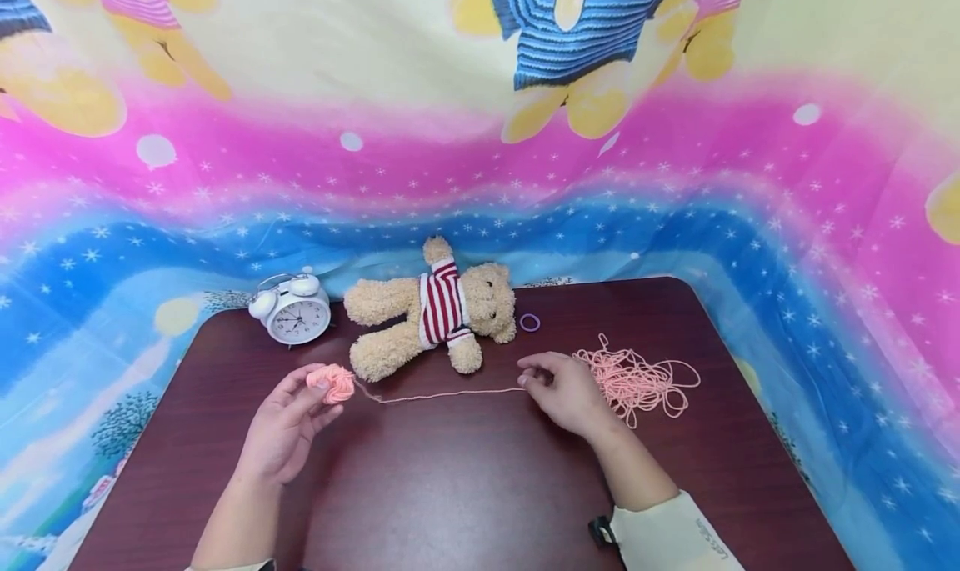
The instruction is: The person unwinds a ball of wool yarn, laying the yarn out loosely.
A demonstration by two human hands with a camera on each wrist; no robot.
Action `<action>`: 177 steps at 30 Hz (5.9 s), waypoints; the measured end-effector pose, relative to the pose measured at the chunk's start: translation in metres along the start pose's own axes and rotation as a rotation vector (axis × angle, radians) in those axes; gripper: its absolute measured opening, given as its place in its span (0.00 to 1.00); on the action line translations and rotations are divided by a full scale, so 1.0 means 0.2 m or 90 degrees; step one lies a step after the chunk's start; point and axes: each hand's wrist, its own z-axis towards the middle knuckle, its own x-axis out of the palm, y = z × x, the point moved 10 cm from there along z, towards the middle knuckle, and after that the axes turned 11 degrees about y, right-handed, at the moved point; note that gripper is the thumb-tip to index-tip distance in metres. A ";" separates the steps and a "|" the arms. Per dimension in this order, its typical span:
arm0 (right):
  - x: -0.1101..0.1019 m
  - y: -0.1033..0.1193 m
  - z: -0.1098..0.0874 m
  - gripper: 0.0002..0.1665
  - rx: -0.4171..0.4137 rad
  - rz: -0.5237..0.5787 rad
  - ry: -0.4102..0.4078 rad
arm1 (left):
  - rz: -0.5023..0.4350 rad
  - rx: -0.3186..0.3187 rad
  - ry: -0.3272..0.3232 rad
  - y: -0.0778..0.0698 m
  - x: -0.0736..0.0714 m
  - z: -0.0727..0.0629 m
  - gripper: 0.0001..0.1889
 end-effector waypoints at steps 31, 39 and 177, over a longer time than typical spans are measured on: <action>0.52 0.48 0.17 0.18 -0.143 0.138 0.056 | -0.020 0.000 0.109 0.06 0.41 0.03 0.13; 0.53 0.53 0.19 0.10 -0.174 0.140 0.025 | -0.032 0.005 0.124 0.05 0.44 0.03 0.13; -1.00 -0.60 -0.59 0.16 0.190 -0.137 -0.223 | -0.012 0.000 -0.076 -0.04 -0.33 -0.12 0.16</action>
